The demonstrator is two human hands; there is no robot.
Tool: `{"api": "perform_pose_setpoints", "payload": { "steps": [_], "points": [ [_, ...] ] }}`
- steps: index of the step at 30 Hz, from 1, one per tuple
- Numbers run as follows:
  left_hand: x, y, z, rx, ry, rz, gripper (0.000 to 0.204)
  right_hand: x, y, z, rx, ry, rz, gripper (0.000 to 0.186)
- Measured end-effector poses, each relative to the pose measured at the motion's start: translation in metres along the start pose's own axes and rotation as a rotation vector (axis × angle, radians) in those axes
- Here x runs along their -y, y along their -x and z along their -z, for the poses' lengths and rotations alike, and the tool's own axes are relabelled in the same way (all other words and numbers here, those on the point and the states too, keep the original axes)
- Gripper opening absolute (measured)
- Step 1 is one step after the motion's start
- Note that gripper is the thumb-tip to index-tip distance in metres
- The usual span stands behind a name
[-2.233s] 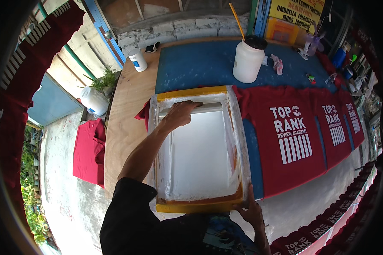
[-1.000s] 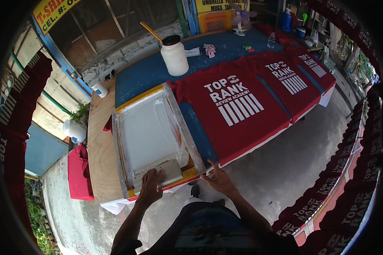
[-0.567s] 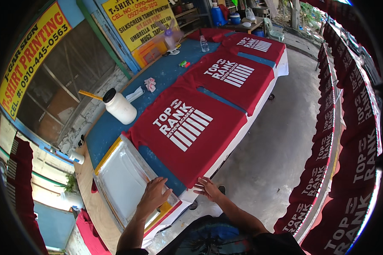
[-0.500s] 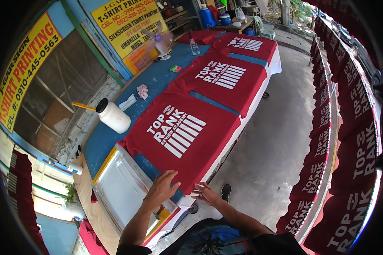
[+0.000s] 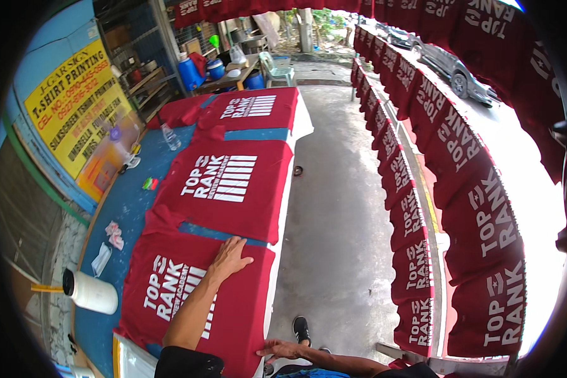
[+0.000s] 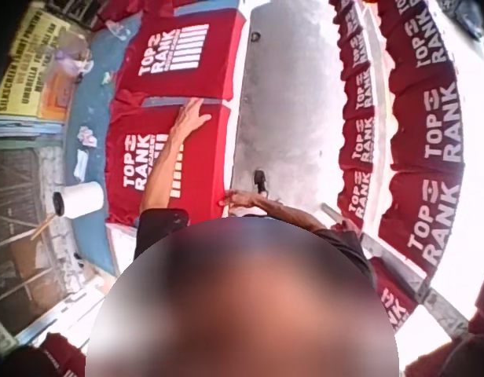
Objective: The person lays out red t-shirts on a table, aligns a screen printing frame, and uses a squeegee to pull white ink across the screen to print a design onto each shirt. After printing, the person lifts each shirt and hangs it on a drying rack.
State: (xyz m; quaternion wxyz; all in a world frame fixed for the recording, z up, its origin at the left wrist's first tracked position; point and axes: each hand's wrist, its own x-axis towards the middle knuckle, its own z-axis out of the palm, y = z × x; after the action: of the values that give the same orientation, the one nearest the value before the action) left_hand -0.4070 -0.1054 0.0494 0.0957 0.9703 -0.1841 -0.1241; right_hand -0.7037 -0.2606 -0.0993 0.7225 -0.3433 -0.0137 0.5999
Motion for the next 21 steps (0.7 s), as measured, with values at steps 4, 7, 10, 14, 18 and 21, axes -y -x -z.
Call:
{"api": "perform_pose_setpoints", "payload": {
  "steps": [4,7,10,14,18,21],
  "points": [
    [0.007,-0.023,0.02,0.108,-0.027,-0.041,0.074,0.006,-0.013,0.018,0.081,0.09,-0.041,0.043],
    [0.002,-0.042,0.037,0.291,-0.014,-0.016,0.071,0.009,-0.02,0.028,0.098,0.087,-0.001,0.046],
    [-0.004,-0.057,0.057,0.492,0.015,0.017,0.07,0.018,-0.019,0.038,0.095,0.148,0.021,0.049],
    [0.0,-0.054,0.104,0.614,0.191,0.074,0.071,0.04,-0.014,0.043,0.105,0.239,0.044,0.053],
    [0.023,-0.036,0.173,0.611,0.338,0.064,0.055,0.077,0.001,0.027,0.141,0.409,0.081,0.058],
    [0.049,-0.016,0.225,0.445,0.447,0.044,0.044,0.118,0.026,-0.002,0.191,0.581,0.15,0.062]
  ]
}}
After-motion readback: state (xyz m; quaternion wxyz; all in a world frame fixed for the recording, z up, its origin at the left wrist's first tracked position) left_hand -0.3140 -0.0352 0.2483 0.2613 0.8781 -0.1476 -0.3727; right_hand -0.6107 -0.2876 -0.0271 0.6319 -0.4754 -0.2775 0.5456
